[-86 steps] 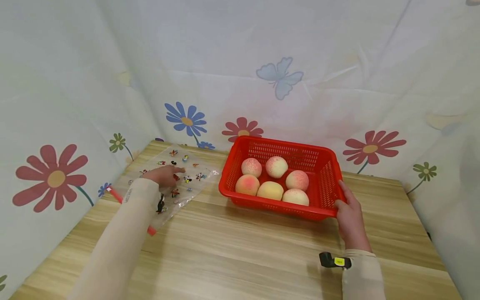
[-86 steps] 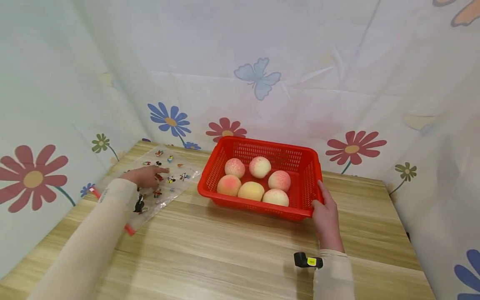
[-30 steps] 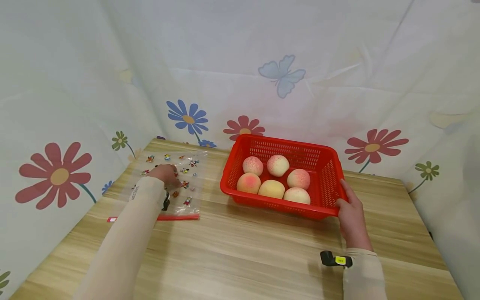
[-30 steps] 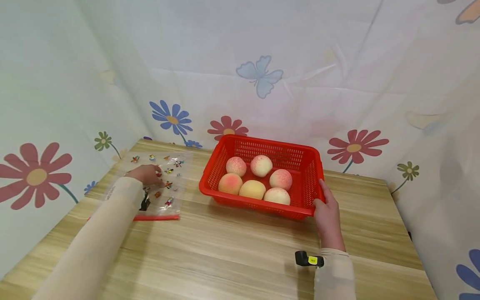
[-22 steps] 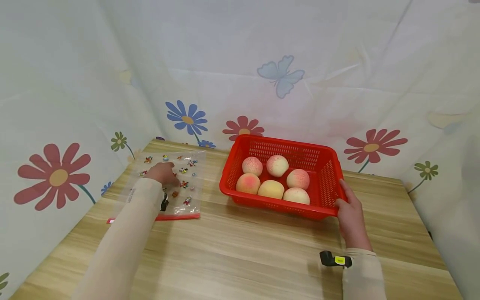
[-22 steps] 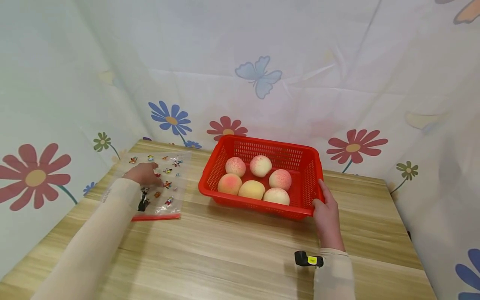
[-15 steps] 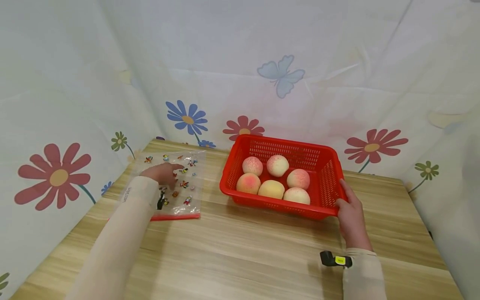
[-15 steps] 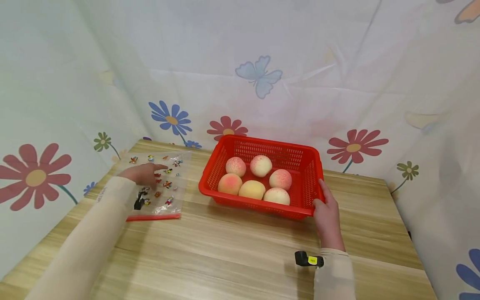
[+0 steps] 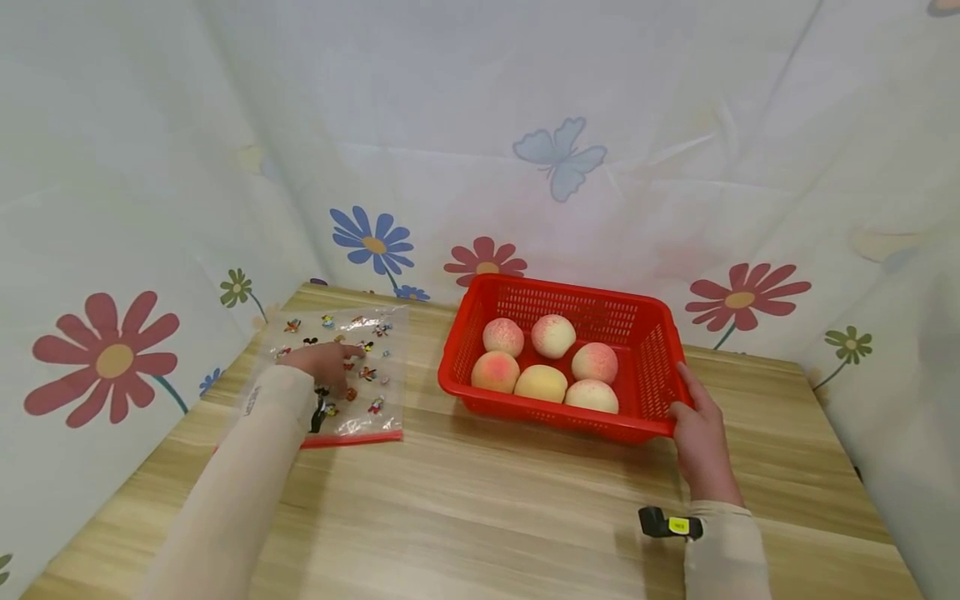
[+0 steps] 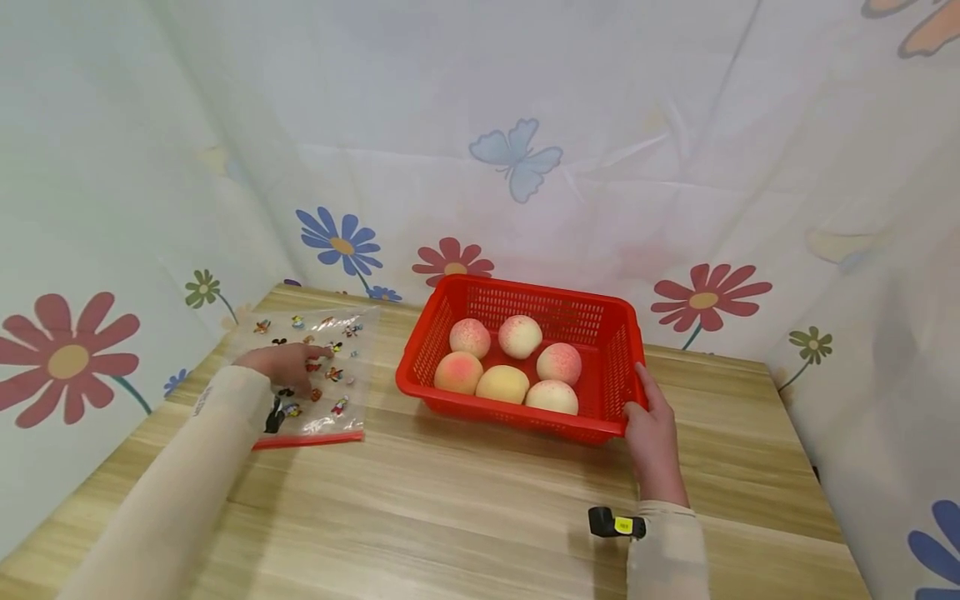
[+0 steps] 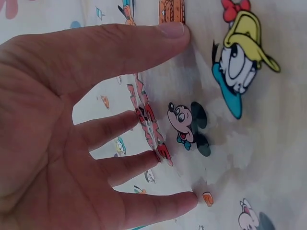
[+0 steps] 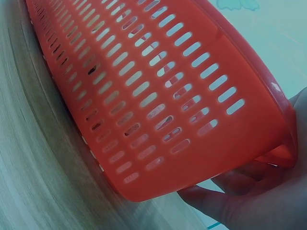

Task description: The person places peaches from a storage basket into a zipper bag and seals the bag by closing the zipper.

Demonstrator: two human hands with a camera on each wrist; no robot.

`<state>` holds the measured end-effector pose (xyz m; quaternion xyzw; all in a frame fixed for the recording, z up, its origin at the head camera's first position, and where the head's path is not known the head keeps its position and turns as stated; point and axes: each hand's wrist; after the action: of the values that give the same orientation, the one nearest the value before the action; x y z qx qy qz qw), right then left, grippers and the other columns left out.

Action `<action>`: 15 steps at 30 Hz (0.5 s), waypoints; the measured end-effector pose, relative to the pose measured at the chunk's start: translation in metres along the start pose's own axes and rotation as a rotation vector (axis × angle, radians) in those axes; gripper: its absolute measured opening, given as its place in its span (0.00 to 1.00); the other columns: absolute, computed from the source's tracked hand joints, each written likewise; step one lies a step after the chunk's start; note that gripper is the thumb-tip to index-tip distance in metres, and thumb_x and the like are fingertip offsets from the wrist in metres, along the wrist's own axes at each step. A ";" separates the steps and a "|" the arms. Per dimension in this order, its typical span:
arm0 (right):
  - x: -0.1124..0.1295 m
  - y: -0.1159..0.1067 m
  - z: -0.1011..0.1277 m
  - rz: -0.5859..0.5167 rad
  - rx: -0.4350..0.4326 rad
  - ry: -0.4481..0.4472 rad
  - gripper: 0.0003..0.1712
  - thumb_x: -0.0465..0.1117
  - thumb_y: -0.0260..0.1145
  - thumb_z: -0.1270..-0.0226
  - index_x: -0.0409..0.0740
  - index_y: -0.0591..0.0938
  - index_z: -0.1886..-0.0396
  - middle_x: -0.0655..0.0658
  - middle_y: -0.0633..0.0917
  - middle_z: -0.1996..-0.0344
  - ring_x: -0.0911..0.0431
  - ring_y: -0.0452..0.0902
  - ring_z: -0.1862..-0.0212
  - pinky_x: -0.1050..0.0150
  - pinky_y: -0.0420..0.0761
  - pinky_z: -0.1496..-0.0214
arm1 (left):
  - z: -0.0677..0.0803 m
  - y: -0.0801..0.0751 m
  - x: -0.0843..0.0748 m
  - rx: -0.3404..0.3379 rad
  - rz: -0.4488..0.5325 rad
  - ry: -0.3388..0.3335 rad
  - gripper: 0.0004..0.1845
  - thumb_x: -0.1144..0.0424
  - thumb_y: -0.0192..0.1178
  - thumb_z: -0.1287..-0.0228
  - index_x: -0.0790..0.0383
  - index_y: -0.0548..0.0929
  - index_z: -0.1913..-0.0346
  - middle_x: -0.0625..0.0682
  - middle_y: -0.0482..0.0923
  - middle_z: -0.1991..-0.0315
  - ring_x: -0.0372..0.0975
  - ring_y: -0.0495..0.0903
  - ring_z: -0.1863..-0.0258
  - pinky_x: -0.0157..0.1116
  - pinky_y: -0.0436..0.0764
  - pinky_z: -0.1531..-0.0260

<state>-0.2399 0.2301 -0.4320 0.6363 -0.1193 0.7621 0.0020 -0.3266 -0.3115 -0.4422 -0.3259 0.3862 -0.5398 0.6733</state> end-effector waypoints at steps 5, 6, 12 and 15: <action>-0.001 0.001 0.000 0.006 0.002 0.004 0.39 0.34 0.40 0.27 0.74 0.49 0.25 0.48 0.50 0.22 0.44 0.57 0.29 0.57 0.74 0.44 | 0.001 0.002 0.000 -0.014 -0.008 -0.014 0.46 0.58 0.73 0.51 0.44 0.63 0.28 0.64 0.63 0.30 0.53 0.71 0.45 0.59 0.73 0.48; -0.001 0.001 0.000 0.005 0.002 0.001 0.39 0.34 0.40 0.27 0.74 0.48 0.24 0.48 0.50 0.22 0.43 0.57 0.29 0.56 0.74 0.43 | 0.002 0.001 0.000 -0.016 -0.014 -0.008 0.45 0.58 0.73 0.51 0.45 0.64 0.28 0.65 0.63 0.30 0.53 0.72 0.46 0.57 0.74 0.49; -0.001 0.001 0.000 0.011 0.007 -0.007 0.39 0.33 0.39 0.27 0.72 0.48 0.24 0.47 0.50 0.22 0.43 0.57 0.29 0.55 0.73 0.42 | 0.001 0.001 -0.001 -0.034 -0.036 0.004 0.42 0.58 0.71 0.49 0.48 0.65 0.29 0.64 0.68 0.34 0.51 0.73 0.49 0.54 0.75 0.52; -0.001 0.001 0.000 0.008 0.005 -0.005 0.39 0.33 0.40 0.27 0.73 0.48 0.24 0.48 0.50 0.22 0.44 0.57 0.29 0.54 0.73 0.41 | -0.001 0.001 -0.001 -0.039 -0.040 0.002 0.41 0.54 0.70 0.47 0.51 0.64 0.29 0.64 0.69 0.35 0.54 0.73 0.44 0.58 0.74 0.49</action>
<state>-0.2398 0.2288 -0.4327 0.6378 -0.1200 0.7608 -0.0032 -0.3267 -0.3104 -0.4433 -0.3461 0.3910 -0.5456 0.6554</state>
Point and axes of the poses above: each hand's wrist, its own z-axis away from the middle knuckle, its own y-axis out of the palm, x = y × z
